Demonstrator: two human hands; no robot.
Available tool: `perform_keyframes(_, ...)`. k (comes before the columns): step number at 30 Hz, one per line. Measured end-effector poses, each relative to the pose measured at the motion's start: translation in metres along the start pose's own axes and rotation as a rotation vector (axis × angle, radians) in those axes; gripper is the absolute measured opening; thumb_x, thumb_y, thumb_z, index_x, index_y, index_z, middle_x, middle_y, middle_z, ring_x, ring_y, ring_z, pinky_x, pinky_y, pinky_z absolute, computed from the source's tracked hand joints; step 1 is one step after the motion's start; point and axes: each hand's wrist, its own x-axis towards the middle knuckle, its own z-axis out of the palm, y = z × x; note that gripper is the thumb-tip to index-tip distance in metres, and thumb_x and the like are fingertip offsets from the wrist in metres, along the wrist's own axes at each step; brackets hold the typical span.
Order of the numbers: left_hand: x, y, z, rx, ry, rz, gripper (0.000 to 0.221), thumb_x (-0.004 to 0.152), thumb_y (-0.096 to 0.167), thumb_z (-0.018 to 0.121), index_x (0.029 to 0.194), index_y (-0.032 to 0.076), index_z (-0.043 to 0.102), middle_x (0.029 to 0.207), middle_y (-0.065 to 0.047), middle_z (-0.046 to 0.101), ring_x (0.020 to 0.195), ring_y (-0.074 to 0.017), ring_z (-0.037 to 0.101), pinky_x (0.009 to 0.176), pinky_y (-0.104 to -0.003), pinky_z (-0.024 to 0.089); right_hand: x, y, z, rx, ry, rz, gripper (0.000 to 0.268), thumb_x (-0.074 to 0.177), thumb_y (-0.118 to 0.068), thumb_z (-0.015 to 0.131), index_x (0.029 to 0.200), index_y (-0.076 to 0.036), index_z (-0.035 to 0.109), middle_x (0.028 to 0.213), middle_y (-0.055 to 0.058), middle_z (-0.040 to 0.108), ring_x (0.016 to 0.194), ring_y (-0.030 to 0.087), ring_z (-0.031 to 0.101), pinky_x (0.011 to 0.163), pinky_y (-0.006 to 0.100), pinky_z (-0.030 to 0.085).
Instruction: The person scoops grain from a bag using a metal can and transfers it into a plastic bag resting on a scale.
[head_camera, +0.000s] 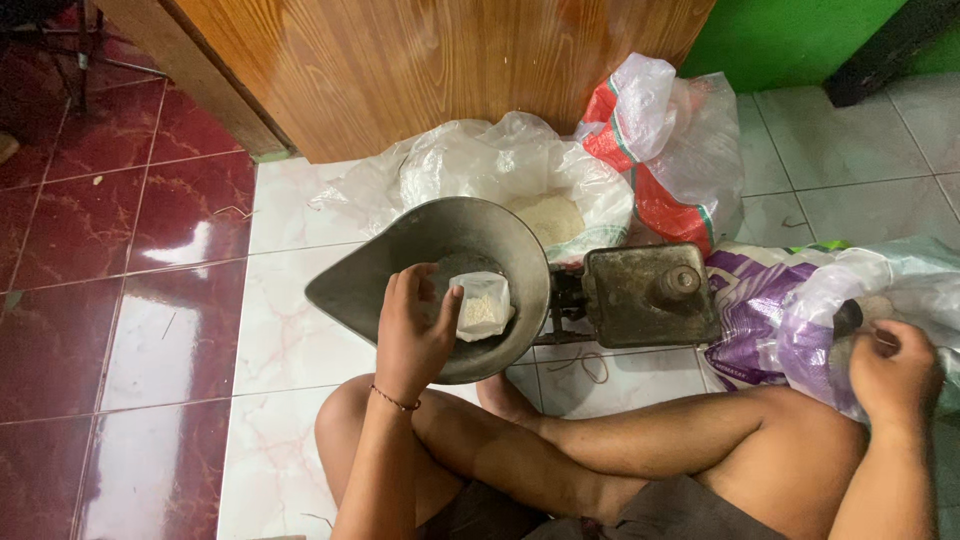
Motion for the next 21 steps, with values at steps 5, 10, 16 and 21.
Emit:
perform_keyframes(5,0.002,0.008,-0.012,0.068,-0.143,0.403,0.065,0.09,0.043,0.058,0.135,0.001,0.038,0.134,-0.021,0.04,0.126,-0.035,0.044,0.106,-0.045,0.038,0.012,-0.042,0.013,-0.258,-0.14,-0.243,0.039,0.111,-0.018,0.044,0.123,0.019,0.053,0.097,0.044,0.062,0.09,0.06,0.058,0.076,0.06,0.043)
perform_keyframes(10,0.002,-0.004,-0.01,0.072,-0.177,0.533,0.102,0.064,0.062,0.075,0.137,0.0,0.038,0.136,-0.021,0.045,0.128,-0.0343,0.048,0.107,-0.046,0.041,0.044,0.023,0.067,-0.665,-0.394,-0.044,0.023,0.095,-0.01,0.048,0.11,-0.003,0.063,0.097,0.026,0.069,0.087,0.046,0.07,0.072,0.049,0.057)
perform_keyframes(16,0.005,-0.011,-0.007,0.102,-0.286,0.499,0.098,0.063,0.05,0.086,0.138,0.005,0.041,0.136,-0.016,0.049,0.126,-0.0321,0.051,0.104,-0.043,0.041,0.055,0.046,0.066,-0.642,-0.395,-0.184,0.03,0.07,-0.024,0.06,0.094,-0.014,0.074,0.082,0.016,0.074,0.085,0.036,0.071,0.074,0.035,0.053)
perform_keyframes(21,0.007,-0.006,-0.006,0.133,-0.355,0.42,0.093,0.062,0.035,0.089,0.137,0.006,0.042,0.135,-0.015,0.051,0.124,-0.0302,0.05,0.103,-0.041,0.041,0.047,-0.008,0.031,-0.455,-0.612,0.082,0.018,0.073,-0.023,0.062,0.081,-0.013,0.074,0.087,0.021,0.077,0.087,0.04,0.072,0.071,0.042,0.05)
